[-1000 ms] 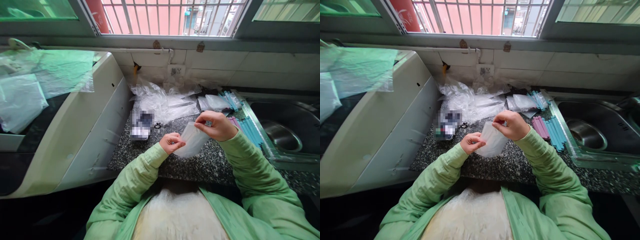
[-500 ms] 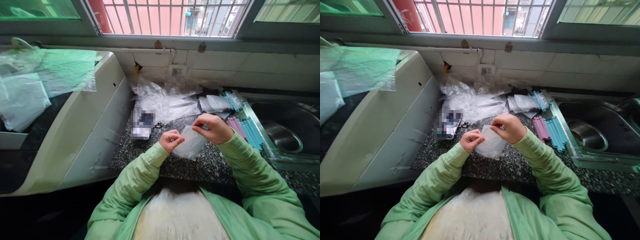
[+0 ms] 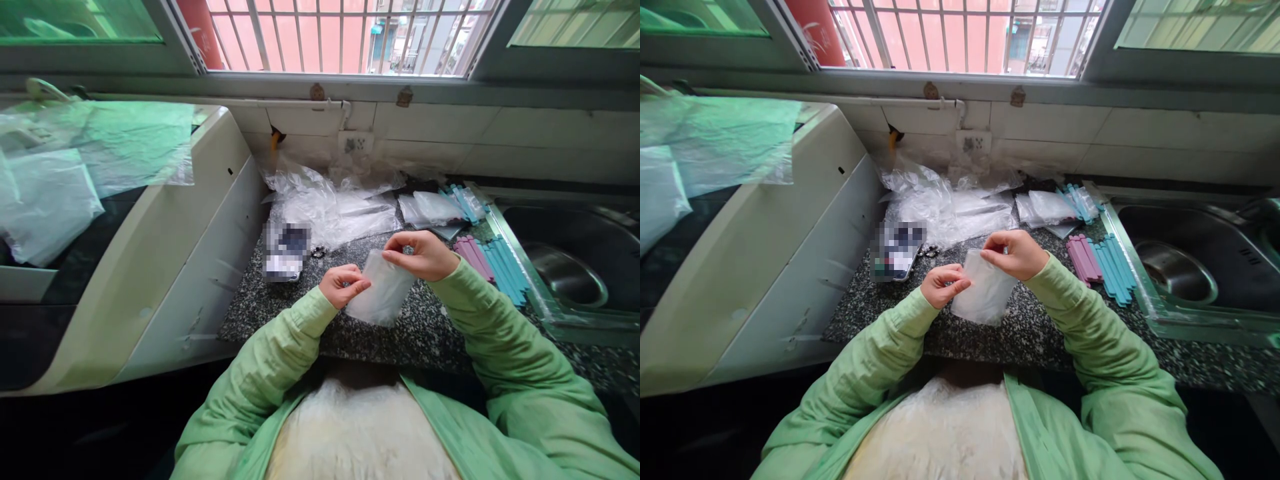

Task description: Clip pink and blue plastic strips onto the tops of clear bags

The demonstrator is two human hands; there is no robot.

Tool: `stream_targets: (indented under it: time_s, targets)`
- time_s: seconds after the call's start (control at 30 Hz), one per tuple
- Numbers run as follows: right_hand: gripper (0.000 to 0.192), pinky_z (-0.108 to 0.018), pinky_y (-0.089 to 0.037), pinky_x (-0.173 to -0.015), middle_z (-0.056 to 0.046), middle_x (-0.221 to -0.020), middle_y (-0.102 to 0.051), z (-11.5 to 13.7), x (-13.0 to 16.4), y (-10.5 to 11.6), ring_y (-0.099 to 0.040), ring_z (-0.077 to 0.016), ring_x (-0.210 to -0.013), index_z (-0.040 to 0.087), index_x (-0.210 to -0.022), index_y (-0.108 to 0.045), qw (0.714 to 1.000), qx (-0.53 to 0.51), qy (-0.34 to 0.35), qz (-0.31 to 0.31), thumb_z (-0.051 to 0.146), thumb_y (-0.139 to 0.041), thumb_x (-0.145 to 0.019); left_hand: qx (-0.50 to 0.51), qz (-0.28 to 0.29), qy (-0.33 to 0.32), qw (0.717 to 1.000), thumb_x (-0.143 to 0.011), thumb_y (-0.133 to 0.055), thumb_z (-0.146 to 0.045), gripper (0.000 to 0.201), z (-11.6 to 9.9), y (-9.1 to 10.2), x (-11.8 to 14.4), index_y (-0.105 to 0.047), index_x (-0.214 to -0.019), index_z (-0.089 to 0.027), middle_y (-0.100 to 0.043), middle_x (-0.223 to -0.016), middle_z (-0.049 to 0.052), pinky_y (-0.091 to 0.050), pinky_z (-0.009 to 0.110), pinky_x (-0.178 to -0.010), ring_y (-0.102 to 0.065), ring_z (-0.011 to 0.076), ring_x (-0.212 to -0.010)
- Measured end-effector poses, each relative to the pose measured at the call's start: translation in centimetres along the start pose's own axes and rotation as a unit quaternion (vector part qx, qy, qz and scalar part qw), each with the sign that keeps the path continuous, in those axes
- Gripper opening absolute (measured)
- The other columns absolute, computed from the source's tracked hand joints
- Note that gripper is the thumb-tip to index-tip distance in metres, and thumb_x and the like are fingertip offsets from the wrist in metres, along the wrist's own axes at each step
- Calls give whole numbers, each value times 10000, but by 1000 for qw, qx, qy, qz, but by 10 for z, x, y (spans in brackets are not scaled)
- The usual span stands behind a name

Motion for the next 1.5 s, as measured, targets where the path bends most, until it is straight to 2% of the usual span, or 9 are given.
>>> stream_targets:
  time_s: [0.2,0.37,0.5,0.93,1.2,1.5]
  targets:
    - [189,-219,-394,-516,-6,-557,-555,9,4,1,-456,-76,-522,137,-621,-570,999,13,24,-19,278,-538,-742,0,-5,-2,1000,-756,-546,-402,338,-2,3,0,-634,-587,-123,-457,-538,1,-343,223,-484,-418,80,-505]
    - [166,-227,-394,-538,-13,-570,-564,15,6,-7,-466,-82,-538,138,-629,-579,997,44,55,-28,253,-539,-741,1,-55,-29,998,-719,-594,-394,285,-5,12,0,-635,-658,-119,-467,-571,1,-368,230,-517,-432,87,-537]
    - [169,-234,-389,-550,-12,-573,-560,16,6,-13,-464,-86,-548,144,-626,-579,996,59,64,-31,258,-539,-744,4,-89,-35,995,-735,-590,-328,234,-5,17,0,-629,-618,-129,-475,-573,0,-360,221,-498,-437,80,-528]
    - [174,-230,-384,-538,-12,-563,-562,7,1,-17,-460,-83,-532,140,-625,-586,996,54,55,-34,261,-538,-741,1,-85,-16,996,-743,-577,-359,269,-4,16,0,-629,-608,-132,-491,-561,6,-363,226,-499,-450,85,-526]
    - [174,-226,-387,-546,-16,-573,-575,10,3,-28,-474,-85,-544,141,-637,-598,996,54,66,-11,260,-537,-749,30,-127,6,991,-724,-593,-390,268,3,24,-2,-636,-686,-129,-526,-588,17,-369,236,-526,-447,94,-556]
    - [186,-221,-388,-544,-18,-575,-579,8,1,-33,-474,-83,-539,142,-644,-601,996,55,64,-8,273,-531,-756,37,-142,-6,989,-729,-602,-342,220,6,26,-1,-641,-646,-141,-516,-577,7,-370,232,-521,-449,88,-552]
Point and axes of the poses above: each hand's wrist, its own x-axis away from the middle knuckle, its own y-axis out of the back of the hand, z = x × y, the point moved 7 cm from there along -x, towards the middle knuckle
